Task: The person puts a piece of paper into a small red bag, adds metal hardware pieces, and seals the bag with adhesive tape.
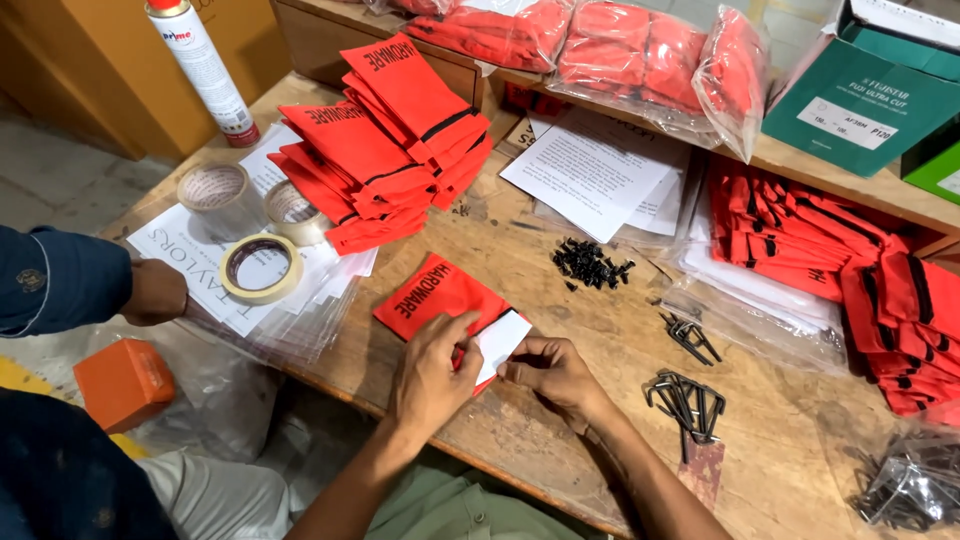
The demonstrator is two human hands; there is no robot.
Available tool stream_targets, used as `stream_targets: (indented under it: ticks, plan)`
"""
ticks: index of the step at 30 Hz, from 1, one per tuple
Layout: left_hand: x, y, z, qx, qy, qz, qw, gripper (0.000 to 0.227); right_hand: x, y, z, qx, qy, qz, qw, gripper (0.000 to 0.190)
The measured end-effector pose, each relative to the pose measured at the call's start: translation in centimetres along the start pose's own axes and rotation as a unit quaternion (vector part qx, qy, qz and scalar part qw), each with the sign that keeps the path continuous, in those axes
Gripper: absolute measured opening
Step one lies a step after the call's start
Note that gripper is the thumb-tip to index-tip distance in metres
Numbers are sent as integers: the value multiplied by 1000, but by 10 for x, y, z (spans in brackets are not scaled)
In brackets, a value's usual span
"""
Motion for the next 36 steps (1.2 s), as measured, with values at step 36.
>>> stream_targets:
  ticks: [36]
  plan:
    - [-10,-36,1,231,-34,29,972,63,7,-14,13,-159,47,3,986,23]
Point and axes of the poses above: each hand's wrist, its own x-axis towards the middle knuckle, its own z-axis out of the palm, y = z × x, the point moved 2 cm from there along x, towards the middle knuckle, and after that the axes turned 3 degrees about -x, right-handed, at the moved point
